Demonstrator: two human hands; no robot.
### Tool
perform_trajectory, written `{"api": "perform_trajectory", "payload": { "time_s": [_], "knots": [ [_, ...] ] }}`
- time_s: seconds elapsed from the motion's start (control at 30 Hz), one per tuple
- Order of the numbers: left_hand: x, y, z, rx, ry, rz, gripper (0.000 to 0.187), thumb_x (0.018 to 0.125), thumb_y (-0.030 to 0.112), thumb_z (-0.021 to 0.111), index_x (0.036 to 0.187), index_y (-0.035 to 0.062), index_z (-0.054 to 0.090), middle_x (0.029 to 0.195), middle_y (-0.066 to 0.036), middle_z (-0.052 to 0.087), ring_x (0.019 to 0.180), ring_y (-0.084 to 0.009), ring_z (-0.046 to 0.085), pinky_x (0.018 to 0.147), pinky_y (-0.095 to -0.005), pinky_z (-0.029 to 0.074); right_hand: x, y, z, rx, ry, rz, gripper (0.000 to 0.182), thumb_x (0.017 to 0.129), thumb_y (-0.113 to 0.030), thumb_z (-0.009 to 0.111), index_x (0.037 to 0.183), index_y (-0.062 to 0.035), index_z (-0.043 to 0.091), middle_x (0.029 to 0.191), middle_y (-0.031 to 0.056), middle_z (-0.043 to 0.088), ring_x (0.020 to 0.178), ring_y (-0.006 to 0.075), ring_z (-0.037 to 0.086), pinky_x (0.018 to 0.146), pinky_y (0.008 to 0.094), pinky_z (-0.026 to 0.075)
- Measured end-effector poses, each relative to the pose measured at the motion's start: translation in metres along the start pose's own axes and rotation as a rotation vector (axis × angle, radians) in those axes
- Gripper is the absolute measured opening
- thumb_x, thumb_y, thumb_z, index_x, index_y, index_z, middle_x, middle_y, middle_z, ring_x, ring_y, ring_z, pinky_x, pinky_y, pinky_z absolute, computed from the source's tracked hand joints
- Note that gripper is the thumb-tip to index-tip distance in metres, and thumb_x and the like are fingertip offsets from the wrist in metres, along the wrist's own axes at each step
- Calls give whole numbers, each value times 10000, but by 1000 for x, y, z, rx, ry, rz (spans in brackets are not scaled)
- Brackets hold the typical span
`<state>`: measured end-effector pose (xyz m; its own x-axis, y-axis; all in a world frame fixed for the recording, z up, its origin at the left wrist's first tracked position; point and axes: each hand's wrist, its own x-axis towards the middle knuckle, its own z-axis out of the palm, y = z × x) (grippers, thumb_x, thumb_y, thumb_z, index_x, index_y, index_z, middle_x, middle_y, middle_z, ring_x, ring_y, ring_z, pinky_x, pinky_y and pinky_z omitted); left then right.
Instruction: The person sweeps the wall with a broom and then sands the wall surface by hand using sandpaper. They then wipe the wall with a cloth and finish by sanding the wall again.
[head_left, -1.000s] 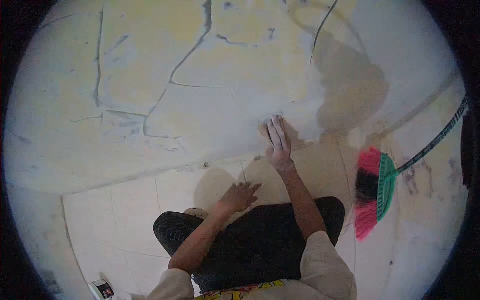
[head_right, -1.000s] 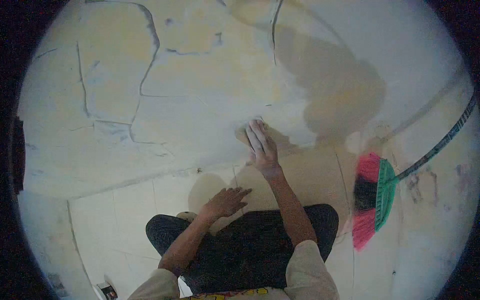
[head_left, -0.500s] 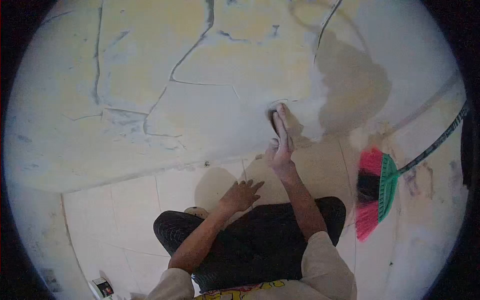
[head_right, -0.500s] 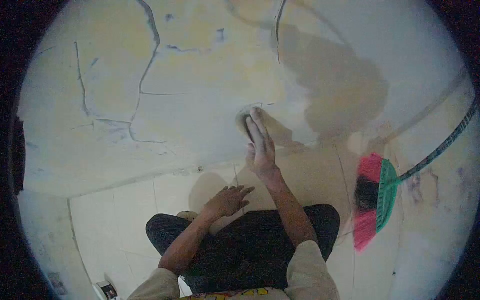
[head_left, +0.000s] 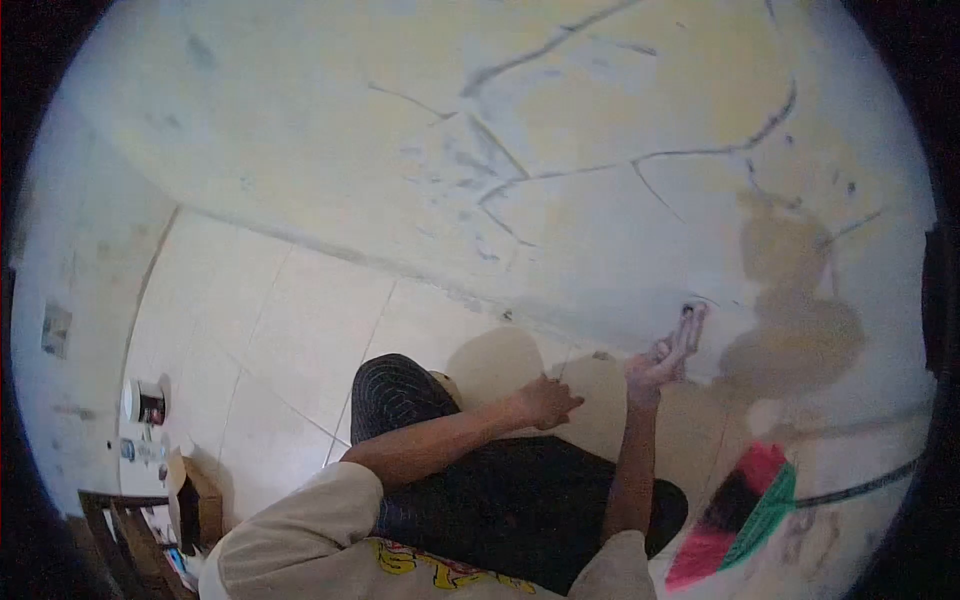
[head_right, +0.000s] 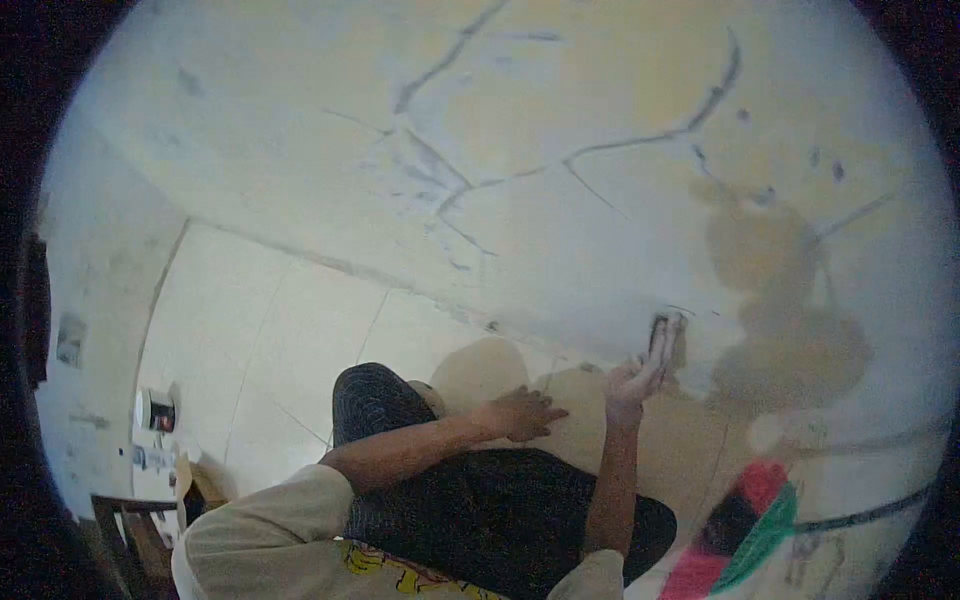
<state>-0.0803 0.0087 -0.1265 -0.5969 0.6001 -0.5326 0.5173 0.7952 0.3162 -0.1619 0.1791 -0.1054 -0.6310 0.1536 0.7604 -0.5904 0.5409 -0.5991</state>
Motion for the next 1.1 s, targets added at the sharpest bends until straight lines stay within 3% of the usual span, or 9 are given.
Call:
{"api": "perform_trajectory", "payload": {
  "time_s": [0.07, 0.17, 0.27, 0.33, 0.4, 0.5, 0.6, 0.67, 1.1],
  "knots": [
    [1, 2, -5, -30, 26, 8, 548, 951, 329, 517, 1438, 144, 348, 1250, -189, 528, 1167, -355, 504, 978, -532, 378, 4, -7, 4, 85, 61, 100, 482, 989, -210, 300, 1350, 98, 385, 1419, 270, 365, 1346, 427, 320, 1114, 490, 262],
    [-5, 8, -23, -24, -203, -8, 537, 989, 364, 411, 1461, 141, 287, 1344, -218, 433, 1221, -365, 456, 1014, -539, 366, -2, 10, 3, 73, 120, 36, 510, 1005, -256, 279, 1364, 99, 358, 1421, 270, 364, 1343, 435, 320, 1110, 483, 269],
    [-1, 7, -15, 0, -181, 8, 537, 988, 366, 408, 1462, 144, 283, 1338, -216, 442, 1212, -374, 465, 1009, -542, 371, -9, 17, -7, -272, 8, -200, 514, 1009, -254, 275, 1384, 94, 320, 1433, 265, 352, 1353, 417, 314, 1111, 475, 268],
    [0, 7, -10, 33, -89, 45, 545, 989, 368, 403, 1468, 146, 267, 1360, -217, 434, 1213, -380, 472, 1015, -538, 366, 0, -11, 5, 615, 217, 691, 492, 1008, -221, 259, 1383, 91, 323, 1433, 255, 357, 1363, 403, 303, 1114, 475, 263],
    [-4, 8, -15, 36, -90, 72, 547, 990, 368, 398, 1470, 144, 261, 1376, -216, 424, 1223, -382, 466, 1020, -536, 361, 23, -20, -12, -147, 4, -159, 483, 928, -76, 351, 1380, 93, 325, 1451, 270, 316, 1398, 400, 230, 1093, 478, 306],
    [-9, 8, -15, 27, -113, 56, 549, 990, 371, 394, 1472, 146, 256, 1403, -217, 405, 1245, -384, 452, 1033, -532, 351, -4, 9, -14, -149, -8, -132, 483, 935, -73, 340, 1388, 91, 315, 1468, 271, 282, 1388, 408, 243, 1108, 486, 281],
    [-6, 12, -19, 49, -129, 39, 549, 988, 381, 394, 1472, 158, 260, 1414, -218, 396, 1256, -386, 442, 1048, -527, 339, -2, 7, -11, -276, -7, -184, 404, 931, -25, 388, 1322, 62, 450, 1412, 267, 380, 1325, 413, 366, 1090, 470, 320],
    [-7, 10, -24, 69, -129, 38, 547, 988, 386, 393, 1472, 167, 262, 1412, -219, 397, 1257, -389, 441, 1054, -525, 334, 22, -17, -15, -76, 75, -172, 404, 908, 4, 400, 1302, 68, 461, 1379, 262, 416, 1282, 424, 417, 1064, 481, 365],
    [-9, 6, -20, -59, -113, 34, 536, 982, 337, 420, 1465, 157, 272, 1422, -210, 393, 1293, -395, 404, 1080, -539, 297, 13, 1, -17, -194, -4, -273, 532, 811, 55, 488, 1337, 70, 409, 1384, 254, 409, 1273, 432, 420, 1056, 510, 374]
  ]
}}
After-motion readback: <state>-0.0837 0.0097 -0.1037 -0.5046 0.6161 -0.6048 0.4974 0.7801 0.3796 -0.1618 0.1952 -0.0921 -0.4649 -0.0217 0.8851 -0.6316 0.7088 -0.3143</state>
